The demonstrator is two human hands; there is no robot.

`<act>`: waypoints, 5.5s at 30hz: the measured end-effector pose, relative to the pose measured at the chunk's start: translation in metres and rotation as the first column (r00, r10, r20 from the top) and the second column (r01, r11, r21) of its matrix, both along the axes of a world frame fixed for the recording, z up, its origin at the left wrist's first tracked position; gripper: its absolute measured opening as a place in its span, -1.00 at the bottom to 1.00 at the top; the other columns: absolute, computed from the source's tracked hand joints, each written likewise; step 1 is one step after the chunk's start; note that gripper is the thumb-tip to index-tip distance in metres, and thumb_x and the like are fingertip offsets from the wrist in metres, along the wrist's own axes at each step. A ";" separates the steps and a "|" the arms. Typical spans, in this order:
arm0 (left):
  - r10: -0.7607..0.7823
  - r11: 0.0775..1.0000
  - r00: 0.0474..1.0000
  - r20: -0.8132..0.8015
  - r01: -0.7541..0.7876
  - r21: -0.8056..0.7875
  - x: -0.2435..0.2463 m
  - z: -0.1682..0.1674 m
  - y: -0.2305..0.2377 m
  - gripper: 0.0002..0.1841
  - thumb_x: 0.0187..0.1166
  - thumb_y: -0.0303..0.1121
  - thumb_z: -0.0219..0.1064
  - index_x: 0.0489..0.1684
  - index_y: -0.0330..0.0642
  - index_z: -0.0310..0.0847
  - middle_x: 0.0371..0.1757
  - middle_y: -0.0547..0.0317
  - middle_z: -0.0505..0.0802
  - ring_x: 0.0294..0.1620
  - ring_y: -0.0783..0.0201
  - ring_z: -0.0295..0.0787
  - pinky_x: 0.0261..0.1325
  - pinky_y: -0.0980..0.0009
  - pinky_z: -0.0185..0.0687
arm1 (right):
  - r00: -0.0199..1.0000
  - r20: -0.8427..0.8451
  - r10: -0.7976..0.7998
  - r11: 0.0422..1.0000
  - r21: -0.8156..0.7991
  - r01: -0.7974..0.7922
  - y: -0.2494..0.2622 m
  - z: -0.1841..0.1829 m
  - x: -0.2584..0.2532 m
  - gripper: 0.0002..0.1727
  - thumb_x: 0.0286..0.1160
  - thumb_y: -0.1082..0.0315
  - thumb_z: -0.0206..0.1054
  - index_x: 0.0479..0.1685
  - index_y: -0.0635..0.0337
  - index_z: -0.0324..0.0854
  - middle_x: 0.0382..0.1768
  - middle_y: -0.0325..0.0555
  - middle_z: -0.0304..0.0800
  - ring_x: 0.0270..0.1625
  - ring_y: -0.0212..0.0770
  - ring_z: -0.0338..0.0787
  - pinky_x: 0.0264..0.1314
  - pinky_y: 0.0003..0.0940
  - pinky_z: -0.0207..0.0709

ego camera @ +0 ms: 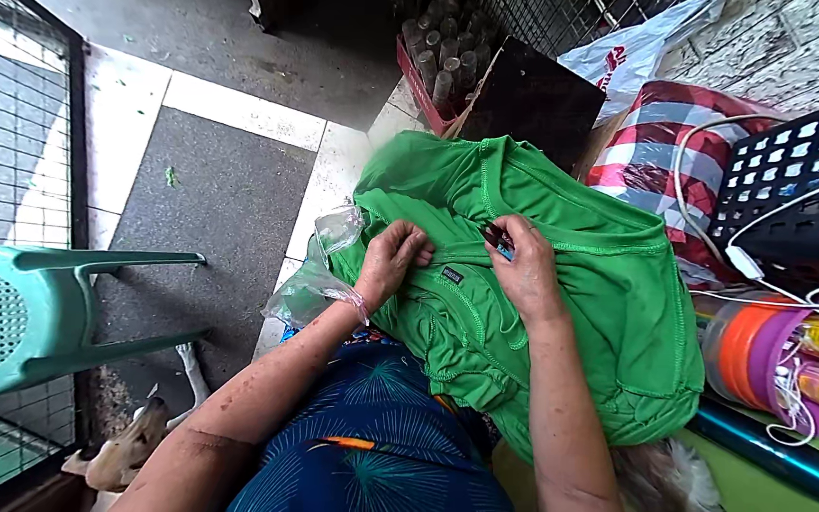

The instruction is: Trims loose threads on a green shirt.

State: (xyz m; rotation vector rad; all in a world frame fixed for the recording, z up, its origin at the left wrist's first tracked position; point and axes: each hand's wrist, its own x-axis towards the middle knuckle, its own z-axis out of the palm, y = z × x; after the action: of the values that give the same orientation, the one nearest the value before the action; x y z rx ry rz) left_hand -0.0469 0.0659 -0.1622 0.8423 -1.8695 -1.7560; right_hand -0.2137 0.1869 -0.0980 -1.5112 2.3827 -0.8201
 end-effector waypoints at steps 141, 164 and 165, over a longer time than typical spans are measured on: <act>-0.223 0.852 0.904 0.364 0.362 -0.378 0.003 0.031 -0.019 -0.65 0.60 -0.36 0.41 0.26 -0.36 0.70 0.20 -0.35 0.74 0.25 -0.28 0.70 0.32 -0.19 0.57 | 0.957 0.018 -0.290 0.955 -0.054 0.291 0.122 0.022 0.061 -0.67 0.36 0.30 0.52 -0.11 0.46 0.77 -0.11 0.23 0.73 -0.18 -0.24 0.72 -0.16 -0.55 0.58; -0.239 0.653 0.817 0.525 0.535 -0.535 -0.130 0.024 -0.065 -0.43 0.86 0.00 -0.06 0.84 0.11 0.25 0.81 -0.21 0.33 0.84 -0.37 0.03 0.71 -0.52 -0.39 | 0.808 -0.068 -0.585 0.793 0.163 0.587 0.093 0.022 -0.094 -0.51 0.81 0.18 0.18 0.40 0.49 0.52 0.29 0.54 0.65 0.41 0.46 0.64 0.47 0.44 0.35; -0.261 0.640 0.771 0.581 0.589 -0.493 -0.131 0.019 -0.066 -0.42 0.88 0.01 -0.11 0.87 0.13 0.17 0.80 -0.20 0.33 0.84 -0.37 0.04 0.71 -0.52 -0.42 | 0.800 -0.069 -0.596 0.785 0.160 0.599 0.090 0.024 -0.091 -0.52 0.80 0.18 0.20 0.40 0.47 0.53 0.28 0.52 0.66 0.41 0.43 0.64 0.47 0.41 0.36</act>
State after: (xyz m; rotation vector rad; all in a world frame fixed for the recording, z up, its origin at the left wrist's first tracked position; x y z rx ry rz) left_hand -0.1779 0.0002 -0.1433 0.5563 -2.9735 -0.9576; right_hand -0.3051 0.2766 -0.0740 -0.6757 2.8952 -0.6728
